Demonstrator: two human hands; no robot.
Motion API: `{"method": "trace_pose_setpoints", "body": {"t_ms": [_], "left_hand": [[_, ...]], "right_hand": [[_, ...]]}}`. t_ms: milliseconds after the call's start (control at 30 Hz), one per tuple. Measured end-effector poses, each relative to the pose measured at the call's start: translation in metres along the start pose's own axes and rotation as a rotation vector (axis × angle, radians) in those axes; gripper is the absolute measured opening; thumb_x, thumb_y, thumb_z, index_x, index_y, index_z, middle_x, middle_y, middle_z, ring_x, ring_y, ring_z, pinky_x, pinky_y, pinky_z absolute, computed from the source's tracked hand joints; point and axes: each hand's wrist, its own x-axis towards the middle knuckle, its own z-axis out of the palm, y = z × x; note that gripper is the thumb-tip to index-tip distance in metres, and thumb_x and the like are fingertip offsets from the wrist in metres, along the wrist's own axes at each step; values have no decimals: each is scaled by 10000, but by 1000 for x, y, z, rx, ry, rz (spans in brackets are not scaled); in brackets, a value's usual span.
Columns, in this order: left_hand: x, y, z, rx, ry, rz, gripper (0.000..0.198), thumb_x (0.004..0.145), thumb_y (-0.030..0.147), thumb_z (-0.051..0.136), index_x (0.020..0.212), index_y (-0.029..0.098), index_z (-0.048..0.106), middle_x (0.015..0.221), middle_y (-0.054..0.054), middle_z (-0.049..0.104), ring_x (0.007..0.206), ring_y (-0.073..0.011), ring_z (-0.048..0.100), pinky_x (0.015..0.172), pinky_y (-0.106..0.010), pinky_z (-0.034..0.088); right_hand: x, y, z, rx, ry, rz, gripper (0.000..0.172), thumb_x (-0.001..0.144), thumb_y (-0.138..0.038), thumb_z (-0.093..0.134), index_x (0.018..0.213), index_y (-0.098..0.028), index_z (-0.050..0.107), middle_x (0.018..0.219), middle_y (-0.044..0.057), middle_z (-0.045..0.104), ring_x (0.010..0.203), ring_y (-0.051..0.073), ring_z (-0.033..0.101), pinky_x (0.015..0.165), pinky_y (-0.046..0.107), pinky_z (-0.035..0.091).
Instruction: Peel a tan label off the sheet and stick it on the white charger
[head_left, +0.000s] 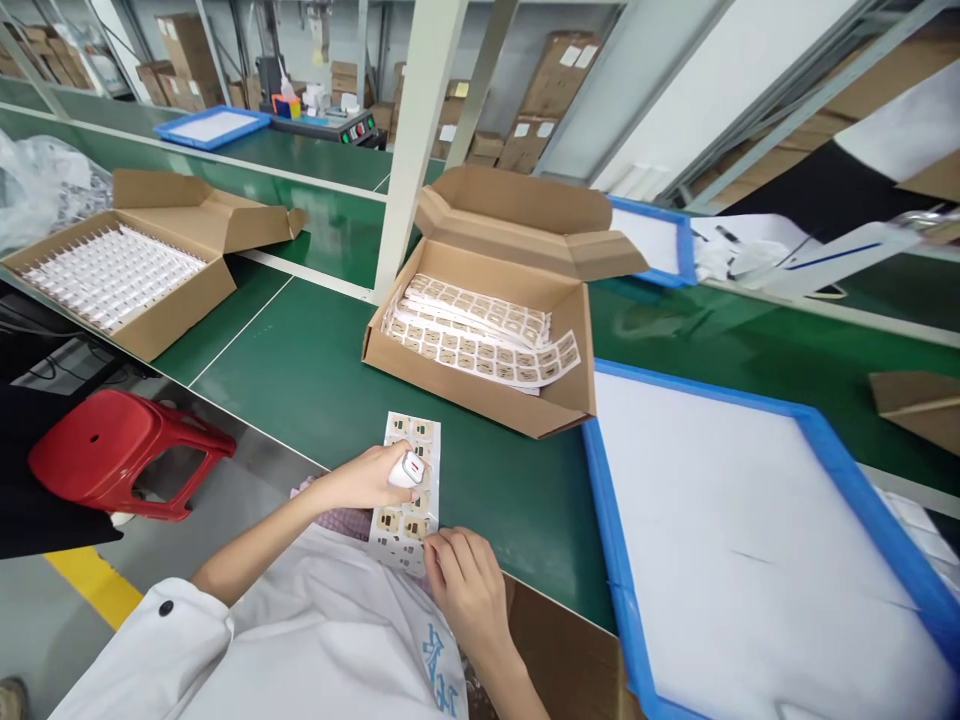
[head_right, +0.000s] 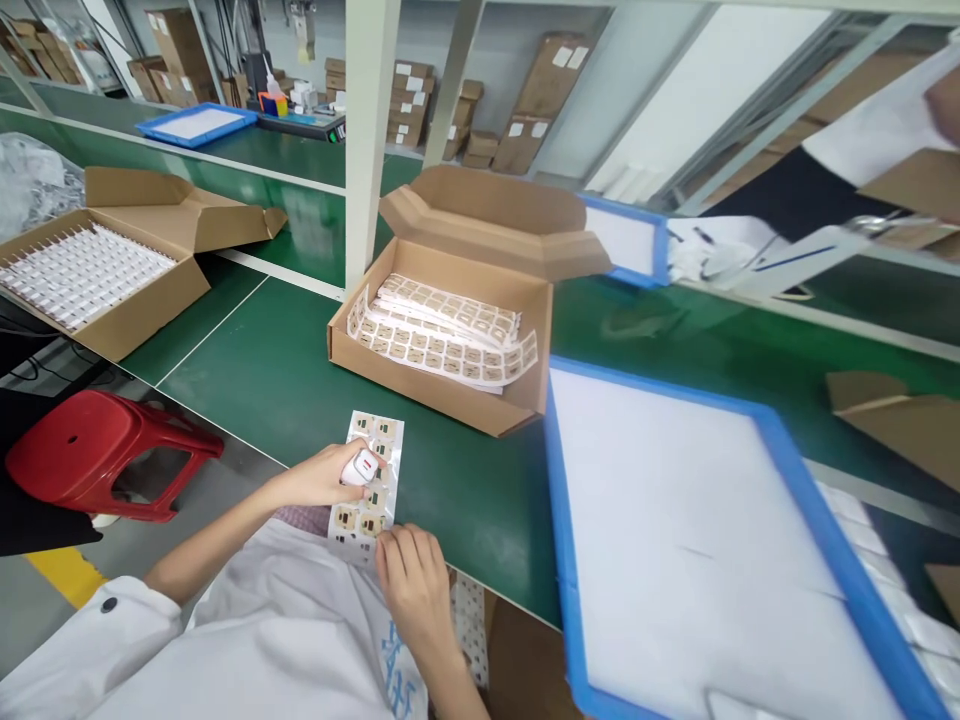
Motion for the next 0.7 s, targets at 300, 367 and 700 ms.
{"method": "trace_pose_setpoints", "body": {"t_ms": [300,367,700], "left_hand": [[19,2,-1,106,67,9,304,799,253,714,1071,198,588,1014,-62,711,893,-241,676,759,-302,509],[24,1,-3,117,80,12,307,793,258,715,1061,194,579,997,-62,704,864,-239,668,729,-303,499],[37,-1,-4,107,135,23,316,777,273,717,1052,203,577,987,-51,721,832,-227,677,706,-298,514]], "right_hand": [[14,12,17,-1,-18,161,287,1061,-360,490,1109,-136,663,1014,133,676,927,274,613,765,414,517],[19,18,20,4,-15,186,318,1065,-383,469,1074,-138,670,1005,133,669,920,278,603,744,412,519],[41,35,24,51,-42,222,330,1077,-343,379,852,-228,591,853,74,631,748,229,583,526,331,461]]}}
